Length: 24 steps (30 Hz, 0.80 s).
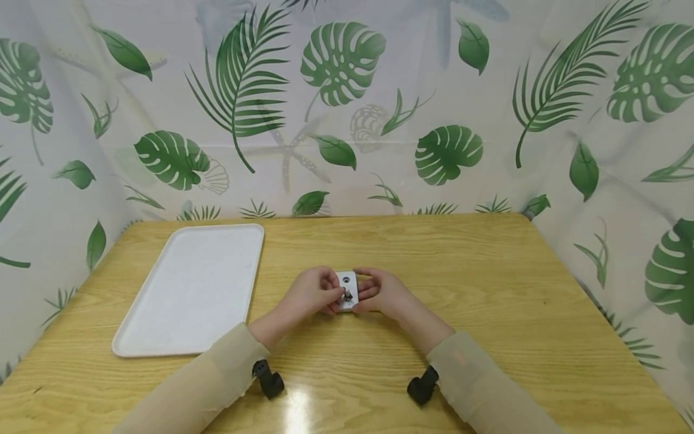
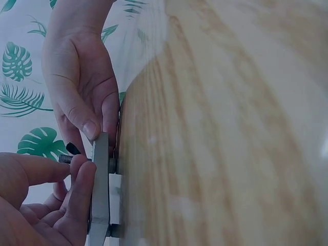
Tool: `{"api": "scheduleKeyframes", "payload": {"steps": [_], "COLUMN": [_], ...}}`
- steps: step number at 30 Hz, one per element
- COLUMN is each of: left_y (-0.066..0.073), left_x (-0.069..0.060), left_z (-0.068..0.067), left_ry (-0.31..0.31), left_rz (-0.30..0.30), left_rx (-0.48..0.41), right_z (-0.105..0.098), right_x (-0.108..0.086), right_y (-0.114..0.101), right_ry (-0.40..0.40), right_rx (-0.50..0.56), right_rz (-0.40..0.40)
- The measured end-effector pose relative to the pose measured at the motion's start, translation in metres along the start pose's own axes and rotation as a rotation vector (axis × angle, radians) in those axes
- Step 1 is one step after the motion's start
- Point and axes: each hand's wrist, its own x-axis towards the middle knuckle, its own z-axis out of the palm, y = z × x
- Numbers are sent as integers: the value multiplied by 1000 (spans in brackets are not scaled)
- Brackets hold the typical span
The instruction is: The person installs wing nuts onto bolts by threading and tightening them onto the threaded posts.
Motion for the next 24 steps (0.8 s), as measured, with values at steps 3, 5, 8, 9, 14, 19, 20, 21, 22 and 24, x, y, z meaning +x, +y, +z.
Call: {"api": "scheduleKeyframes", "payload": {"steps": [3,5,8,9,14,19,20,21,22,24], "left_y": [1,2,3,2,3,3,3,3,3,2], "left_x": [0,0,0,0,0,0,0,0,0,1], "left_z": [0,0,0,0,-1,-3,-3,-4,-4,-4], "left_ry": [-6,-14,-28,-32,-45,-62,-65,-66,-68,-66], "left_rz": [6,8,-3,-7,-20,-15,-16,-15,-14,-18], "left_rx": [7,5,-18,-29,-60,-54,-56,-58,-61,-67], "right_z": [0,0,-1,-1,-2,-3,-3,-3,-2,-2], "right_x": [-1,-1,-1,-1,-1,0,1,1,1,1], "right_y": [-1,-1,-1,-2,-2,-1,0,0,0,0], "right_ry": [-4,-5,-7,-7,-11,-15,-14,-9,-5,0], "right_rx": [3,9,9,9,2,1,0,5,7,10], "right_rz": [-2,-2,0,2,5,-9,-10,-7,-4,0]}}
